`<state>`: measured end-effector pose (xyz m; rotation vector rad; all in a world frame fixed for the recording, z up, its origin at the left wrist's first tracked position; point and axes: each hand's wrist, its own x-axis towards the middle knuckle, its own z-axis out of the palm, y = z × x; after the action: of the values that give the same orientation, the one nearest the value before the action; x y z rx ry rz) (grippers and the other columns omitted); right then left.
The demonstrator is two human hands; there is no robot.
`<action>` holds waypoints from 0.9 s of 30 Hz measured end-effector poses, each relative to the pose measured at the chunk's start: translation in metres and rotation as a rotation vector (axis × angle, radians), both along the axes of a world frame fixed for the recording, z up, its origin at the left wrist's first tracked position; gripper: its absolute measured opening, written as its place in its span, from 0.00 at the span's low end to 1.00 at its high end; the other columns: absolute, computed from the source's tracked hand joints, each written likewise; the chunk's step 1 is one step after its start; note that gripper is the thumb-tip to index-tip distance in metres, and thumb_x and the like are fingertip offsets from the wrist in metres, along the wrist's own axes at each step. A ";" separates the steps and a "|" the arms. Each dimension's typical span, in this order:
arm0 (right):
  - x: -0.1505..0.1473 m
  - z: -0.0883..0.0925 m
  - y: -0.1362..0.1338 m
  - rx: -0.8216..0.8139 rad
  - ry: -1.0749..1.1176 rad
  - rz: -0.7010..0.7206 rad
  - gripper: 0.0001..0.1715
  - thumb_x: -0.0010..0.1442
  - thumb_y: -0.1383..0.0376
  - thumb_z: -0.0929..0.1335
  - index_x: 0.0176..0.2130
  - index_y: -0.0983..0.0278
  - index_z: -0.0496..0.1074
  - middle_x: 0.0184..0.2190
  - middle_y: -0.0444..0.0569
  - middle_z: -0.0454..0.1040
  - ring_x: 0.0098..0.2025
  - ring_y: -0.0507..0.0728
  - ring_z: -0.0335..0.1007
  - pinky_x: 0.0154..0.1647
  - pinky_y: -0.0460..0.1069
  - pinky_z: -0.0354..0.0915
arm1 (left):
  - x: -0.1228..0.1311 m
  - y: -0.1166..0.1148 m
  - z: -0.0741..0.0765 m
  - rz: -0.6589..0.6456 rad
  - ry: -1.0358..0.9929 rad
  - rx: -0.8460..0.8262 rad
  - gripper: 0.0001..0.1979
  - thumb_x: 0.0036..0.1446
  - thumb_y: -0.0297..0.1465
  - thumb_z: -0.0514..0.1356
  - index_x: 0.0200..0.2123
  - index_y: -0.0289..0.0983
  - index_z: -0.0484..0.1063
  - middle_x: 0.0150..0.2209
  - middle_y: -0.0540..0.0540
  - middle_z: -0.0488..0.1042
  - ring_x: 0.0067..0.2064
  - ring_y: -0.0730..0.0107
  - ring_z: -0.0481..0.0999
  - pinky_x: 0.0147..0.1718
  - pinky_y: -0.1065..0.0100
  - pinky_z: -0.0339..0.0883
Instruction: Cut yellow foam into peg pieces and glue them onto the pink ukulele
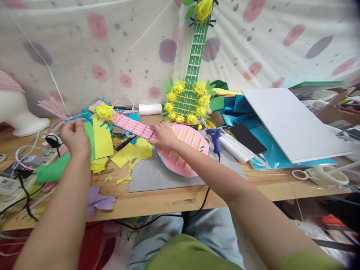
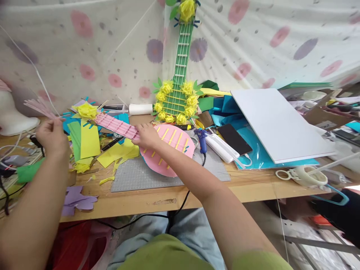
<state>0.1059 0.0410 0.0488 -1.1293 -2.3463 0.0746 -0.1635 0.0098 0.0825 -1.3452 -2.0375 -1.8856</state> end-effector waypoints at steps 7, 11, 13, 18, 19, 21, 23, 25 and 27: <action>0.001 0.008 0.024 -0.026 0.165 -0.183 0.37 0.45 0.56 0.69 0.51 0.69 0.57 0.45 0.58 0.68 0.47 0.64 0.63 0.47 0.56 0.58 | 0.108 -0.010 -0.055 -0.475 -0.580 -0.123 0.13 0.46 0.34 0.61 0.34 0.34 0.64 0.33 0.48 0.70 0.35 0.73 0.72 0.41 0.64 0.65; 0.010 0.026 0.038 0.005 0.233 -0.282 0.40 0.45 0.57 0.69 0.52 0.69 0.54 0.46 0.59 0.67 0.47 0.64 0.64 0.47 0.56 0.59 | 0.150 -0.032 -0.067 -0.900 -0.641 -0.453 0.21 0.47 0.39 0.61 0.43 0.37 0.63 0.42 0.43 0.71 0.41 0.67 0.73 0.43 0.60 0.66; 0.016 0.034 0.041 0.033 0.261 -0.307 0.39 0.45 0.57 0.69 0.53 0.70 0.55 0.47 0.59 0.66 0.47 0.64 0.63 0.47 0.56 0.58 | 0.159 -0.039 -0.065 -1.046 -0.642 -0.577 0.23 0.47 0.39 0.61 0.46 0.38 0.63 0.46 0.41 0.69 0.45 0.64 0.71 0.44 0.59 0.66; 0.027 0.041 0.033 0.019 0.212 -0.227 0.35 0.44 0.57 0.69 0.49 0.70 0.60 0.45 0.58 0.68 0.46 0.64 0.63 0.46 0.55 0.59 | 0.147 -0.046 -0.049 -1.144 -0.677 -0.642 0.23 0.50 0.39 0.59 0.49 0.38 0.64 0.48 0.40 0.70 0.48 0.62 0.71 0.47 0.57 0.64; 0.027 0.042 0.028 0.015 0.183 -0.173 0.35 0.44 0.57 0.69 0.48 0.70 0.60 0.44 0.57 0.68 0.46 0.64 0.64 0.45 0.55 0.60 | 0.139 -0.048 -0.044 -1.162 -0.664 -0.683 0.23 0.50 0.39 0.59 0.49 0.38 0.65 0.48 0.39 0.70 0.48 0.61 0.71 0.47 0.57 0.65; 0.021 0.045 0.016 0.026 0.109 -0.030 0.35 0.44 0.57 0.69 0.49 0.69 0.60 0.45 0.57 0.68 0.45 0.62 0.63 0.45 0.54 0.59 | 0.116 -0.055 -0.035 -1.229 -0.592 -0.825 0.22 0.50 0.39 0.59 0.48 0.38 0.67 0.46 0.38 0.71 0.48 0.58 0.71 0.43 0.58 0.67; 0.010 0.048 0.003 0.061 0.013 0.121 0.35 0.44 0.59 0.69 0.50 0.69 0.60 0.45 0.56 0.67 0.46 0.61 0.62 0.47 0.54 0.58 | 0.092 -0.064 -0.028 -1.299 -0.494 -0.995 0.18 0.50 0.38 0.60 0.44 0.37 0.70 0.45 0.37 0.72 0.46 0.57 0.73 0.38 0.62 0.69; -0.003 0.051 -0.006 0.122 -0.088 0.230 0.36 0.44 0.60 0.70 0.50 0.71 0.59 0.46 0.58 0.66 0.47 0.61 0.60 0.48 0.55 0.56 | 0.071 -0.073 -0.024 -1.260 -0.448 -1.056 0.13 0.50 0.38 0.59 0.38 0.37 0.73 0.39 0.39 0.75 0.39 0.62 0.76 0.33 0.67 0.70; -0.014 0.051 -0.010 0.190 -0.179 0.283 0.35 0.44 0.61 0.70 0.49 0.71 0.60 0.45 0.58 0.65 0.47 0.62 0.58 0.47 0.56 0.54 | 0.056 -0.081 -0.023 -1.214 -0.431 -1.070 0.12 0.51 0.38 0.58 0.33 0.36 0.73 0.33 0.41 0.77 0.32 0.67 0.76 0.30 0.69 0.69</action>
<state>0.0920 0.0311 0.1003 -0.7354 -2.5946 -0.1515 -0.1075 -0.0707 0.0595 -3.2251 -2.9786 -1.1519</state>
